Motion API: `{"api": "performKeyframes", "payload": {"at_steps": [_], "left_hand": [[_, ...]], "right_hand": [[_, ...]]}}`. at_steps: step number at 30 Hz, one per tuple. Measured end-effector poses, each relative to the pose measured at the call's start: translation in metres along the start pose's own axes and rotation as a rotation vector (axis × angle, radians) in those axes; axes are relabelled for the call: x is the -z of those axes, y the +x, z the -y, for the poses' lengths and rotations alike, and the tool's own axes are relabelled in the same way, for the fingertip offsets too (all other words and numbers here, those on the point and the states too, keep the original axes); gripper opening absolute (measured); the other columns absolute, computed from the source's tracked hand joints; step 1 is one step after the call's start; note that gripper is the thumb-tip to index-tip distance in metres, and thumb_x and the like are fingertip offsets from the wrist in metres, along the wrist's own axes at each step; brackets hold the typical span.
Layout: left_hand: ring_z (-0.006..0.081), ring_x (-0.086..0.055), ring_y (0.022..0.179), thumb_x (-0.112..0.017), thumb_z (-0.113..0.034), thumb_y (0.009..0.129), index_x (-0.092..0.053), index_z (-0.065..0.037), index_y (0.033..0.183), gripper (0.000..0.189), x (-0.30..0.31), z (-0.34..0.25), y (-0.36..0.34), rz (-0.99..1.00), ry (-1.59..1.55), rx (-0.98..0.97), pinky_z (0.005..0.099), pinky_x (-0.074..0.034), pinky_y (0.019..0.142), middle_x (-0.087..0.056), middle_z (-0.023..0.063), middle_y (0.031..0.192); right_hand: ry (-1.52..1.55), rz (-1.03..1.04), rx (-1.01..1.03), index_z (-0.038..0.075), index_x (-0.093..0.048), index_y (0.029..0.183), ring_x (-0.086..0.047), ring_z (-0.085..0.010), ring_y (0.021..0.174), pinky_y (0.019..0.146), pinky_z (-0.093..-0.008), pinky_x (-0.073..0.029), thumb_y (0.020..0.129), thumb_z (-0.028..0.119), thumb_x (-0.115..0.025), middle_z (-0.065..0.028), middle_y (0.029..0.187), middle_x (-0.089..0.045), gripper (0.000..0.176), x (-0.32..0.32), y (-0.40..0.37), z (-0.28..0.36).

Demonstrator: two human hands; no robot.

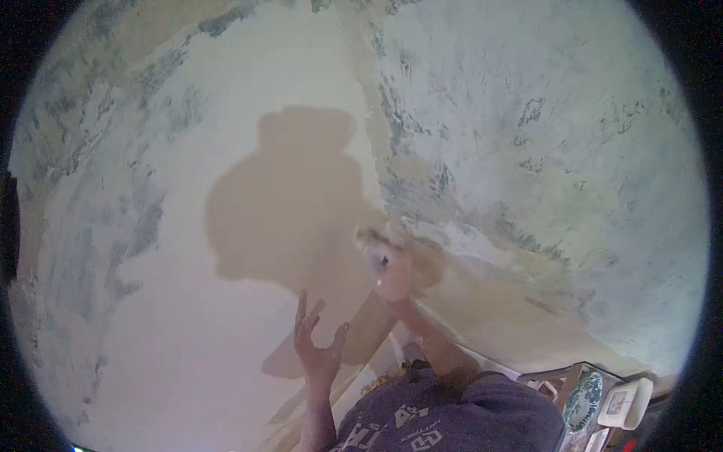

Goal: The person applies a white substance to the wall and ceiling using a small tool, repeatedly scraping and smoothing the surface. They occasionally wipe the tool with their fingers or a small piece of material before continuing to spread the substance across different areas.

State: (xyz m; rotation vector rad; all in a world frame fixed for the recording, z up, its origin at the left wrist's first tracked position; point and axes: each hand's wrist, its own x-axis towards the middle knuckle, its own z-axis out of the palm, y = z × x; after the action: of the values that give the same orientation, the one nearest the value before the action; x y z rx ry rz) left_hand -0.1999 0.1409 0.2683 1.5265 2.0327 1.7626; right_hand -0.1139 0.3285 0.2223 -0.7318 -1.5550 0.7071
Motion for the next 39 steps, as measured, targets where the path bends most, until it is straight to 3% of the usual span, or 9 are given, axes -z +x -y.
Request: {"api": "performKeyframes", "payload": {"at_steps": [6, 12, 19, 22, 24, 28, 34, 36, 39], "left_hand": [[0.0347, -0.058, 0.12, -0.076, -0.002, 0.074, -0.066, -0.005, 0.109, 0.037, 0.028, 0.02, -0.028, -0.07, 0.098, 0.085, 0.0439, -0.044, 0.103, -0.064, 0.0195, 0.123], [0.0325, -0.06, 0.115, -0.074, 0.003, 0.073, -0.065, -0.004, 0.101, 0.031, 0.043, 0.051, -0.068, -0.166, 0.166, 0.288, 0.0431, -0.044, 0.101, -0.065, 0.0179, 0.118], [0.0315, -0.061, 0.114, -0.07, 0.006, 0.073, -0.064, -0.004, 0.1, 0.029, 0.039, 0.062, -0.083, -0.182, 0.19, 0.332, 0.0419, -0.046, 0.099, -0.064, 0.0181, 0.118], [0.03, -0.06, 0.115, -0.068, 0.008, 0.075, -0.064, -0.003, 0.101, 0.028, 0.033, 0.061, -0.078, -0.157, 0.179, 0.352, 0.041, -0.046, 0.1, -0.064, 0.0179, 0.118], [0.0289, -0.06, 0.116, -0.067, 0.009, 0.077, -0.063, -0.003, 0.101, 0.027, 0.029, 0.054, -0.075, -0.167, 0.018, 0.415, 0.0406, -0.046, 0.101, -0.063, 0.0174, 0.118], [0.0271, -0.06, 0.117, -0.064, 0.011, 0.08, -0.063, -0.002, 0.101, 0.025, 0.027, 0.046, -0.078, -0.163, -0.151, 0.429, 0.0394, -0.046, 0.102, -0.063, 0.0165, 0.119], [0.0256, -0.06, 0.116, -0.062, 0.013, 0.081, -0.063, -0.001, 0.103, 0.026, 0.028, 0.041, -0.085, -0.098, -0.197, 0.489, 0.0373, -0.048, 0.1, -0.063, 0.0156, 0.12], [0.0252, -0.06, 0.116, -0.062, 0.012, 0.082, -0.063, -0.001, 0.103, 0.025, 0.036, 0.041, -0.091, -0.084, -0.171, 0.441, 0.0369, -0.048, 0.1, -0.063, 0.0152, 0.12], [0.0245, -0.06, 0.115, -0.063, 0.01, 0.084, -0.063, -0.002, 0.103, 0.023, 0.044, 0.039, -0.101, -0.119, -0.184, 0.433, 0.0364, -0.048, 0.099, -0.063, 0.0149, 0.12]], "right_hand": [[-0.29, -0.084, -0.001, 0.006, -0.061, 0.129, -0.06, -0.034, 0.114, 0.092, -0.0346, -0.05, 0.076, -0.011, -0.06, -0.0184, 0.125, -0.059, 0.055, -0.046, 0.046, -0.051], [-0.323, 0.188, 0.416, 0.014, -0.046, 0.146, -0.042, -0.0353, 0.137, 0.106, -0.0418, -0.044, 0.068, -0.013, -0.058, -0.0138, 0.145, -0.048, 0.083, -0.048, 0.044, -0.059], [-0.207, -0.037, 0.173, 0.013, -0.061, 0.133, -0.069, -0.0289, 0.1, 0.086, -0.0358, -0.055, 0.072, -0.015, -0.057, -0.0146, 0.118, -0.068, 0.067, -0.063, 0.019, -0.054], [-0.356, 0.125, 0.179, 0.012, -0.064, 0.129, -0.072, -0.0274, 0.084, 0.075, -0.0341, -0.057, 0.076, -0.013, -0.057, -0.0143, 0.111, -0.071, 0.059, -0.059, 0.001, -0.069], [-0.488, 0.317, -0.157, 0.011, -0.065, 0.127, -0.073, -0.0282, 0.083, 0.075, -0.0335, -0.056, 0.078, -0.012, -0.057, -0.0146, 0.111, -0.071, 0.055, -0.064, -0.012, -0.122], [-0.114, -0.007, -0.141, 0.012, -0.067, 0.122, -0.067, -0.0325, 0.09, 0.081, -0.0427, -0.051, 0.074, -0.002, -0.065, -0.0144, 0.097, -0.07, 0.049, -0.07, -0.015, -0.097], [-0.11, 0.043, 0.152, 0.01, -0.068, 0.122, -0.061, -0.0238, 0.059, 0.059, -0.0345, -0.049, 0.078, -0.009, -0.059, -0.008, 0.071, -0.065, 0.048, -0.074, -0.053, -0.121], [-0.083, 0.173, -0.244, 0.01, -0.068, 0.121, -0.065, -0.0259, 0.063, 0.063, -0.036, -0.05, 0.078, -0.009, -0.058, -0.0113, 0.081, -0.071, 0.048, -0.06, -0.049, -0.132], [-0.209, 0.196, -0.393, 0.006, -0.065, 0.122, -0.072, -0.0282, 0.091, 0.08, -0.0295, -0.053, 0.081, -0.012, -0.053, -0.015, 0.1, -0.072, 0.047, -0.039, -0.028, -0.098]]}}
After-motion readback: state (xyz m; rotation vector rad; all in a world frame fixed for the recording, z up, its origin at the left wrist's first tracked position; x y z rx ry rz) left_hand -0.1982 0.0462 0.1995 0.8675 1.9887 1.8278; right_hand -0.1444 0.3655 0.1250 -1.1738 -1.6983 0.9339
